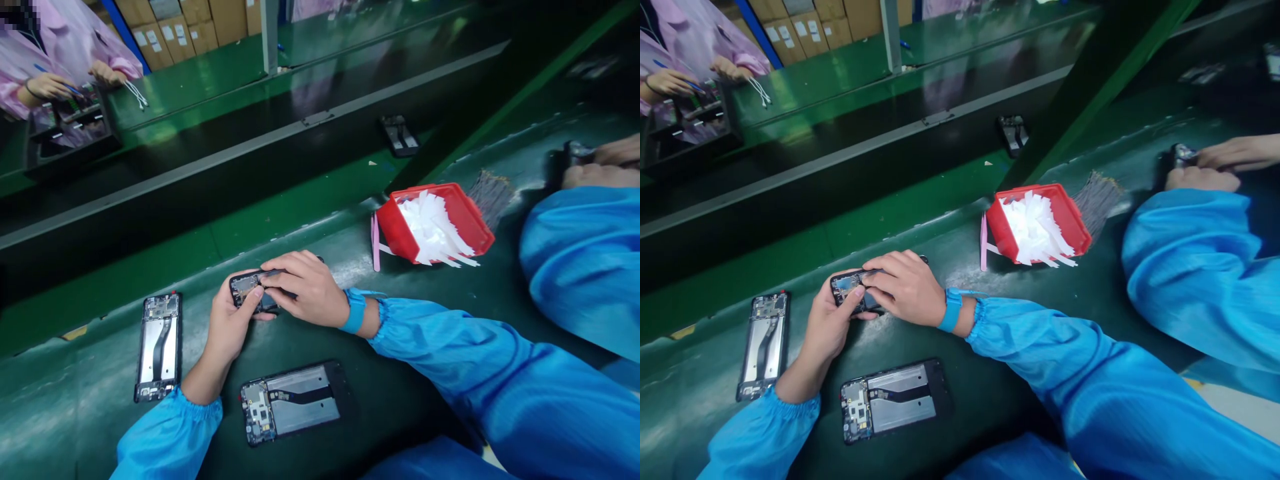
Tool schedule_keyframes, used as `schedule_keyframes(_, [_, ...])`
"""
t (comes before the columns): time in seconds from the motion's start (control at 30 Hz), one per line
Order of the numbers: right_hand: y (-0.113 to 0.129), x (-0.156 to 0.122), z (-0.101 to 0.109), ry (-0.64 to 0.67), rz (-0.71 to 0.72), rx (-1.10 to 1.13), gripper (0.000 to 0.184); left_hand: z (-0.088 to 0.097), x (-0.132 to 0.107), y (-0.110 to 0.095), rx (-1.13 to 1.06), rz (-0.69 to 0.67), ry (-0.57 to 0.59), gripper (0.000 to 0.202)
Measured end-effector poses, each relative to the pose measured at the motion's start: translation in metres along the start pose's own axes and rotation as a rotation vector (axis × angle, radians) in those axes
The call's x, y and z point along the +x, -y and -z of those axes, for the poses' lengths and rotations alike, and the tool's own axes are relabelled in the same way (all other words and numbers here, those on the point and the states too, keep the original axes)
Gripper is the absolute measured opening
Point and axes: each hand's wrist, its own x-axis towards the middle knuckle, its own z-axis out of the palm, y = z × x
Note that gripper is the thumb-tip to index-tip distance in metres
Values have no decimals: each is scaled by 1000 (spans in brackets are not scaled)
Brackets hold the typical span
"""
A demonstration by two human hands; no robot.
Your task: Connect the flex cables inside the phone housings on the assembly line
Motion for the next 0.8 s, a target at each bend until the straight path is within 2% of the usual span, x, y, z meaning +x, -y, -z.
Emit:
schedule_keyframes(0.23, [2, 0, 1, 2, -14, 11, 10, -2, -3, -3, 0, 13, -3, 51])
schedule_keyframes(0.47, [5, 0, 2, 28, -23, -19, 12, -7, -6, -3, 8, 25, -66, 48])
schedule_keyframes(0.8, [3, 1, 2, 3, -19, 7, 10, -2, -6, -3, 15, 8, 4, 50])
